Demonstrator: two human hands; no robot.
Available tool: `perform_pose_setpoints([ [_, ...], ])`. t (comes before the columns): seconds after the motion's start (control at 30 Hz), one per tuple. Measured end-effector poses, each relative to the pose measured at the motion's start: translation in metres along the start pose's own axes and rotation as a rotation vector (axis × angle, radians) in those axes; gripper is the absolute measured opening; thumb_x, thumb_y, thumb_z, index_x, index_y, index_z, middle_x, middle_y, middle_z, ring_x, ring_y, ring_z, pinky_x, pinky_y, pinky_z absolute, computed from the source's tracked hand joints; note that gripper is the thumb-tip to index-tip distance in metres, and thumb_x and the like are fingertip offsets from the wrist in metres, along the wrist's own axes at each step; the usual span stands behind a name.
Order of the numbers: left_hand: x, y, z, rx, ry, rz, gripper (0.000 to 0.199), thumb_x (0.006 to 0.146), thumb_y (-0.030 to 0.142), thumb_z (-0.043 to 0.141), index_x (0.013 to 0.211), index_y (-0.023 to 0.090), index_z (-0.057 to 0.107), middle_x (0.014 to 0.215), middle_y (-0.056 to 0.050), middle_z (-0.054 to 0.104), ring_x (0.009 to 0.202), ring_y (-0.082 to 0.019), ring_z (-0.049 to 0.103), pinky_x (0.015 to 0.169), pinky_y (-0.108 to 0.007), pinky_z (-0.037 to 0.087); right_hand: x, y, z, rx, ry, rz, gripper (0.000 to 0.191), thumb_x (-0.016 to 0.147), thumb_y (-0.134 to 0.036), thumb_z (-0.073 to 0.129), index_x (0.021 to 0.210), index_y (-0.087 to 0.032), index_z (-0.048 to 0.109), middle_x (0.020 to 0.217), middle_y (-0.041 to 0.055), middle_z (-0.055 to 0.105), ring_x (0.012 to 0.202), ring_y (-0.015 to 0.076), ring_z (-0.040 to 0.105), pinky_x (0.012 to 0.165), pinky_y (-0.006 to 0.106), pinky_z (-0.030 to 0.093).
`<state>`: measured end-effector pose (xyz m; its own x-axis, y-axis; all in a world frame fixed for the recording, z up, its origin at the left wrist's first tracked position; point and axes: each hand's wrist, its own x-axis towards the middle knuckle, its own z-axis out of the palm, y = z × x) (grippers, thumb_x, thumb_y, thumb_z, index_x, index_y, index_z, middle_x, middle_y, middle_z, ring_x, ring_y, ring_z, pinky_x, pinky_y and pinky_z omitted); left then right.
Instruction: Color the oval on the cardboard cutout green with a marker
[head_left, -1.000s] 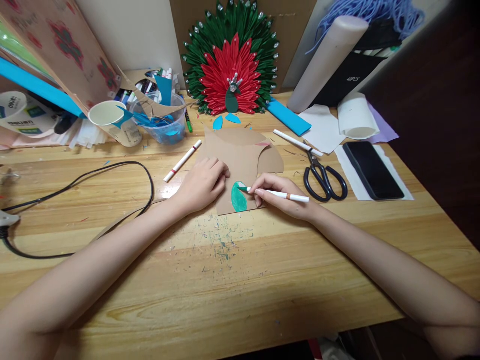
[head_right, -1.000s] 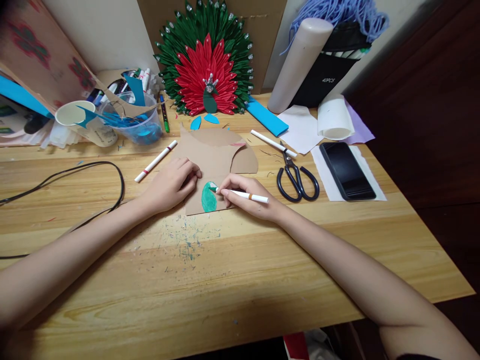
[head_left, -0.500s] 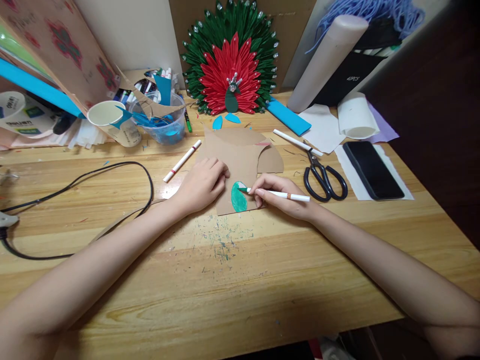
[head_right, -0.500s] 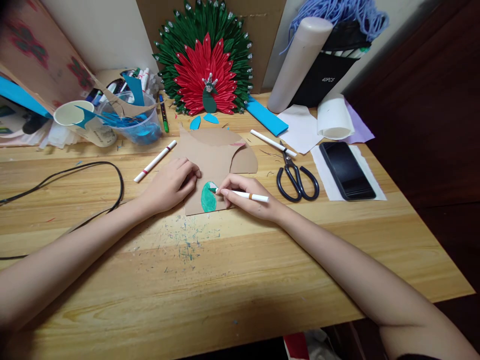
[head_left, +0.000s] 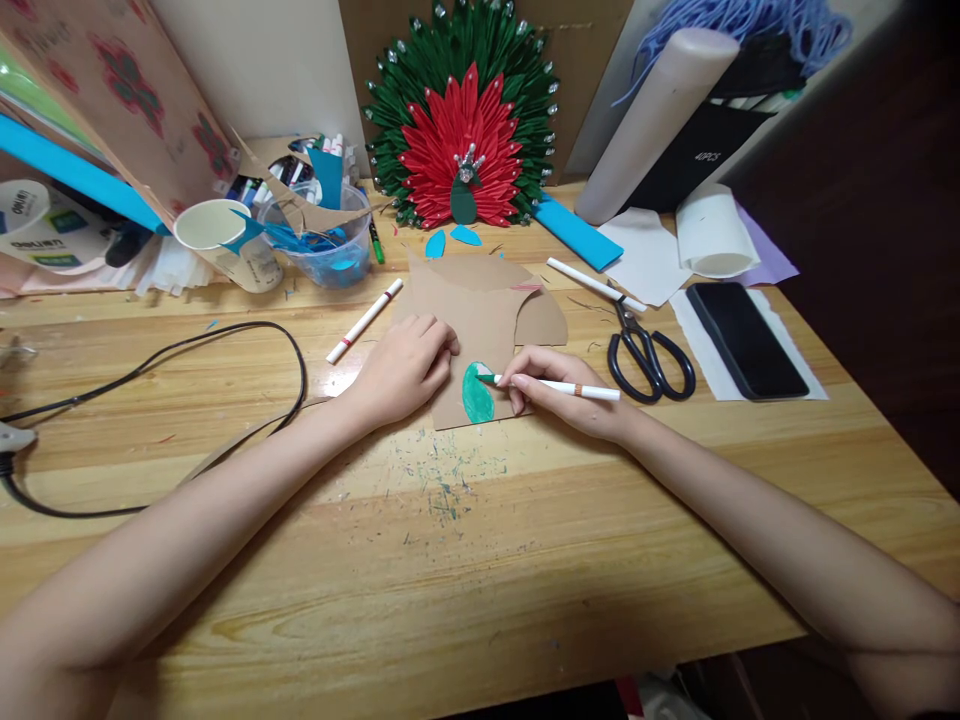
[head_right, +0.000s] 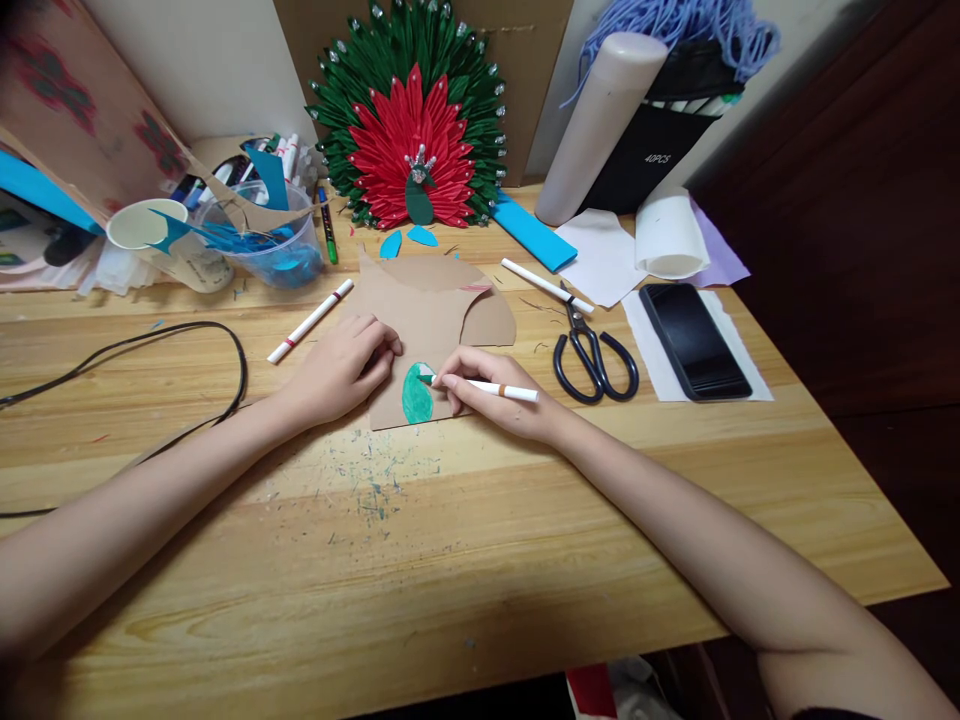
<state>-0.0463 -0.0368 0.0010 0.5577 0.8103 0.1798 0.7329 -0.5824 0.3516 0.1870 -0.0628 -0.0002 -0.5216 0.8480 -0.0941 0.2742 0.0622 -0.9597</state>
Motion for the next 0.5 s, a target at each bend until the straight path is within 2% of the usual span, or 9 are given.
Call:
perform_pose_setpoints([
  [0.5,0.0007,-0.0007,0.001,-0.002,0.003,0.006,0.015,0.089,0.018,0.039,0.092,0.018,0.053,0.093,-0.005,0.059,0.088,-0.018,0.051,0.078,-0.032,0.04,0.0005,-0.0005,0.0007,0.01,-0.01,0.002,0.025,0.091,-0.04,0.053,0.091,-0.016,0.061,0.072,0.0012,0.061,0.069,0.0125,0.057,0.066,0.027,0.042],
])
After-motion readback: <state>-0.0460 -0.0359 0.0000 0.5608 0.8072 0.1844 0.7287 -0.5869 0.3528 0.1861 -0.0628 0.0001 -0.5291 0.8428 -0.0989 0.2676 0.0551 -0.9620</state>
